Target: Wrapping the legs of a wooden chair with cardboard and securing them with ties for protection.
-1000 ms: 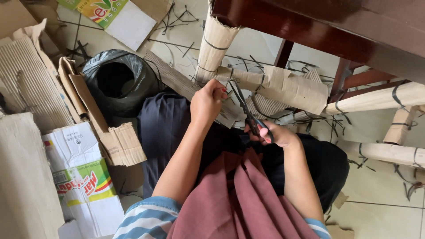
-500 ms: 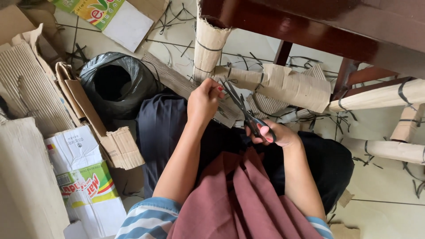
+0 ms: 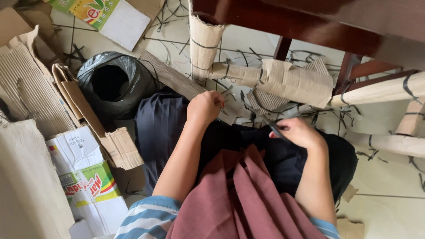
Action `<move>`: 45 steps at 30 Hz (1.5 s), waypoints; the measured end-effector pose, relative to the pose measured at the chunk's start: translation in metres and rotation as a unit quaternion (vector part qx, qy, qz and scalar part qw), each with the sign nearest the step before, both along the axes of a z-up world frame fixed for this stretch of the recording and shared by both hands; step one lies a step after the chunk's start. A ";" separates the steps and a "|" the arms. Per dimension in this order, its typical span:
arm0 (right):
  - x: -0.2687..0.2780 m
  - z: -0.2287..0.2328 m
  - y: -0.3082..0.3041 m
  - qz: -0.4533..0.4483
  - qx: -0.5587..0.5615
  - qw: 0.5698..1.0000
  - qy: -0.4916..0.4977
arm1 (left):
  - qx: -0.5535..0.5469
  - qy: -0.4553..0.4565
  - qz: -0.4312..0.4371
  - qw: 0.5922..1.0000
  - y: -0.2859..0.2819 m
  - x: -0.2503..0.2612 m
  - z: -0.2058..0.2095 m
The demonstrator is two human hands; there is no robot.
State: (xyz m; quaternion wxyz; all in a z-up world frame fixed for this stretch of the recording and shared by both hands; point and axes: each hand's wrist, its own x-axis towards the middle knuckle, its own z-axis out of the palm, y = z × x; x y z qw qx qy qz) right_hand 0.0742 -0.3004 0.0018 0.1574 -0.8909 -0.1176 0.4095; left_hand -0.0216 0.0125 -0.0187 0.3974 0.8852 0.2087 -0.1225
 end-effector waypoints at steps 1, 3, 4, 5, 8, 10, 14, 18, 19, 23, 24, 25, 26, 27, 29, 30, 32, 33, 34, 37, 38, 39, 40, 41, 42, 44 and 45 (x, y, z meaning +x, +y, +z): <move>0.002 -0.001 -0.006 -0.005 0.000 1.000 0.004 | 0.000 0.004 -0.005 1.000 -0.003 0.001 -0.004; 0.009 -0.002 -0.018 0.013 -0.094 0.994 -0.056 | 0.035 0.014 -0.065 0.997 -0.010 0.007 -0.010; 0.005 -0.001 -0.012 0.008 -0.094 0.994 -0.053 | 0.035 0.017 -0.071 0.997 -0.018 0.008 -0.018; 0.003 0.000 -0.005 0.002 -0.086 0.995 -0.051 | 0.056 0.036 -0.117 0.991 -0.026 0.009 -0.026; -0.005 -0.030 0.013 0.038 -0.079 0.994 -0.072 | 0.078 0.086 -0.194 0.974 -0.044 0.010 -0.059; -0.004 -0.071 0.023 0.080 -0.082 0.989 -0.098 | 0.080 0.114 -0.225 0.964 -0.052 0.013 -0.072; -0.007 -0.156 0.031 0.096 -0.075 0.991 -0.053 | 0.035 0.194 -0.295 0.935 -0.055 0.020 -0.069; -0.008 -0.101 0.044 0.055 -0.024 0.997 -0.051 | 0.049 0.193 -0.281 0.939 -0.057 0.027 -0.096; -0.001 -0.108 0.041 0.054 -0.025 0.997 -0.050 | 0.049 0.193 -0.282 0.938 -0.057 0.028 -0.094; 0.018 -0.128 0.037 -0.022 -0.021 0.993 -0.118 | 0.058 0.178 -0.280 0.941 -0.057 0.034 -0.102; 0.021 -0.131 0.037 -0.039 -0.042 0.991 -0.124 | 0.063 0.182 -0.286 0.939 -0.057 0.037 -0.107; 0.022 -0.148 0.036 -0.044 -0.042 0.990 -0.128 | 0.065 0.178 -0.290 0.938 -0.057 0.037 -0.107; 0.023 -0.165 0.035 -0.041 -0.057 0.991 -0.115 | 0.064 0.182 -0.290 0.937 -0.057 0.038 -0.107; 0.024 -0.182 0.035 -0.036 -0.073 0.992 -0.101 | 0.063 0.186 -0.289 0.937 -0.057 0.037 -0.107; 0.011 -0.156 0.041 -0.037 -0.035 0.994 -0.100 | 0.060 0.187 -0.288 0.937 -0.058 0.034 -0.102; 0.004 -0.143 0.045 -0.033 0.003 0.995 -0.096 | 0.056 0.191 -0.283 0.938 -0.058 0.032 -0.100; -0.002 -0.156 0.041 -0.038 0.017 0.994 -0.104 | 0.036 0.170 -0.279 0.945 -0.063 0.026 -0.085; -0.005 -0.163 0.040 -0.039 0.031 0.993 -0.111 | 0.015 0.150 -0.272 0.950 -0.064 0.023 -0.078; -0.012 -0.149 0.042 -0.039 0.032 0.992 -0.114 | 0.016 0.147 -0.272 0.951 -0.070 0.021 -0.078; -0.029 -0.117 0.044 -0.029 0.106 0.984 -0.140 | -0.048 0.101 -0.215 0.970 -0.085 0.016 -0.076; -0.031 -0.112 0.043 -0.047 0.126 0.979 -0.155 | -0.080 0.066 -0.169 0.980 -0.089 0.015 -0.073; -0.034 -0.108 0.041 -0.064 0.147 0.972 -0.170 | -0.111 0.030 -0.124 0.986 -0.092 0.014 -0.071; -0.034 -0.110 0.037 -0.064 0.147 0.972 -0.170 | -0.111 0.030 -0.123 0.986 -0.093 0.015 -0.076; -0.034 -0.112 0.033 -0.101 0.175 0.967 -0.155 | -0.158 -0.027 -0.090 0.983 -0.093 0.015 -0.080; -0.034 -0.113 0.030 -0.137 0.204 0.959 -0.140 | -0.205 -0.085 -0.056 0.974 -0.092 0.017 -0.085; -0.042 -0.093 0.030 -0.175 0.248 0.946 -0.116 | -0.286 -0.104 -0.032 0.952 -0.096 0.015 -0.076; -0.047 -0.084 0.029 -0.211 0.288 0.930 -0.089 | -0.367 -0.120 -0.006 0.922 -0.098 0.013 -0.073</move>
